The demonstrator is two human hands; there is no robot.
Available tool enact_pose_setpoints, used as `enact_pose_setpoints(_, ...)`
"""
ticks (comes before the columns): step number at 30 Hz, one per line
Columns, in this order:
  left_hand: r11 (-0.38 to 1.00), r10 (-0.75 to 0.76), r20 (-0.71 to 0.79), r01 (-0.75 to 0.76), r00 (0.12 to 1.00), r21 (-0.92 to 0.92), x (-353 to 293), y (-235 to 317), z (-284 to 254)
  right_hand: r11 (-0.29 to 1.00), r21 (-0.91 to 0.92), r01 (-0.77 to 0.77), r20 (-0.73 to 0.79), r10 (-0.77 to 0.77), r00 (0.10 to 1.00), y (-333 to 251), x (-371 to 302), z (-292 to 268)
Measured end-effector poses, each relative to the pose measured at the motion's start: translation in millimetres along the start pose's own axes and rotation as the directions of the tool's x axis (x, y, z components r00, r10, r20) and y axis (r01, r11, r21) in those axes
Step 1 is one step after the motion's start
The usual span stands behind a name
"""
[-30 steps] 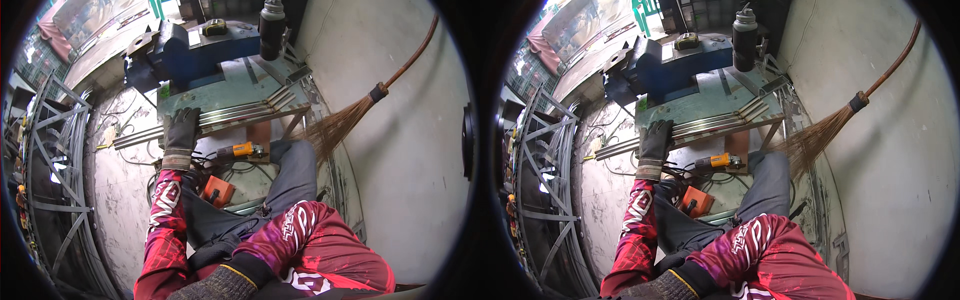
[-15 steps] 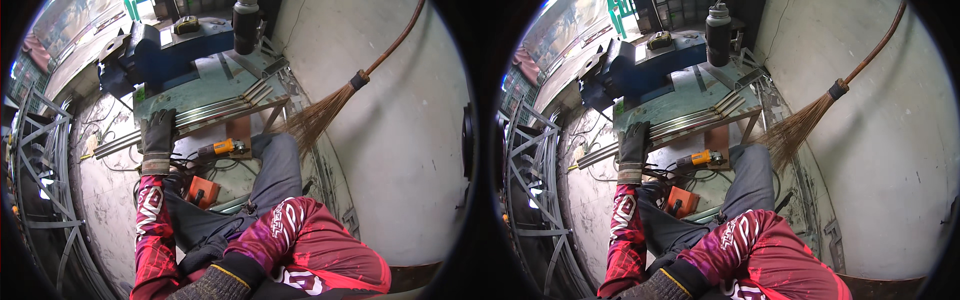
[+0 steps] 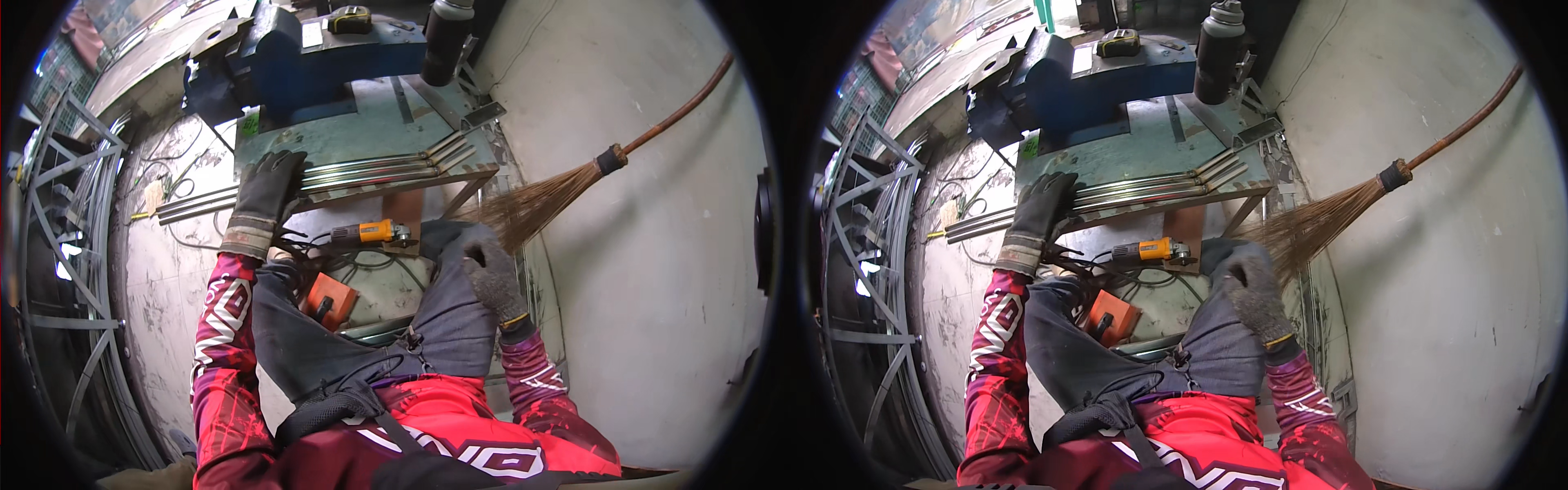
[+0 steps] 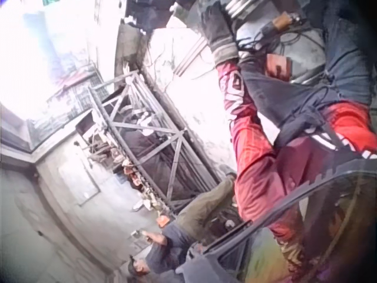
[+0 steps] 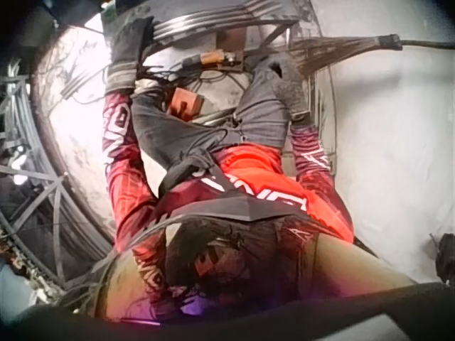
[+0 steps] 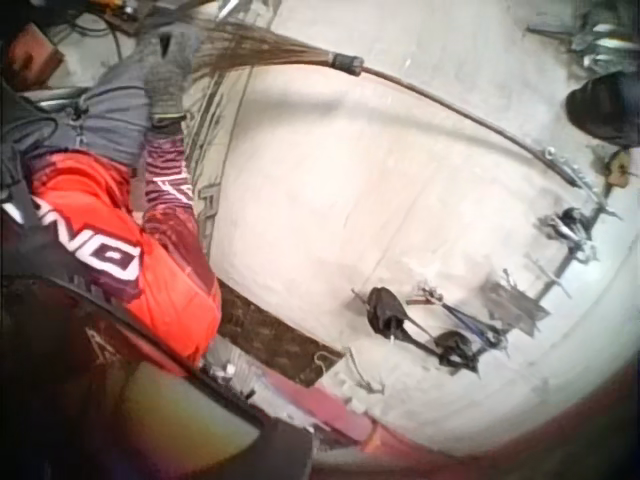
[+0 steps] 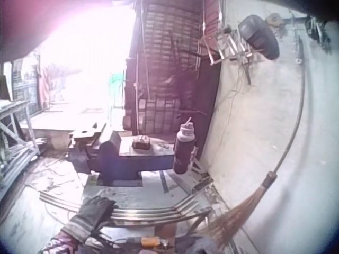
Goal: Marking and fitting metal tubes for a frame assembly.
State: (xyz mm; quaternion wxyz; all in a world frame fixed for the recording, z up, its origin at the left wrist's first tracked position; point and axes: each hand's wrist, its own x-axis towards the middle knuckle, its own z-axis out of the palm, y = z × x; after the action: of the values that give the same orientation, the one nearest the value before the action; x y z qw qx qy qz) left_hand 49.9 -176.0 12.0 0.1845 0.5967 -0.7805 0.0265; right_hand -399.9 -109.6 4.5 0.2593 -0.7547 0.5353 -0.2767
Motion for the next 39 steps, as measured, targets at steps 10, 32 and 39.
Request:
enact_pose_setpoints(10, 0.997, -0.04, 0.045, 0.043, 0.998, -0.061, -2, -6, 8, 0.965, -0.249, -0.081, -0.219, 0.025, 0.975, 51, -35, 31)
enact_pose_setpoints(32, 0.868, 0.013, 0.085, 0.031, 0.996, -0.495, -128, 86, 77, 0.9, -0.435, 0.038, -0.089, -0.084, 0.992, 81, -18, 26)
enact_pose_setpoints(39, 0.887, 0.062, -0.006, -0.058, 0.998, -0.458, -129, 93, 84, 0.919, -0.389, -0.072, -0.091, 0.04, 0.995, 77, -27, 15)
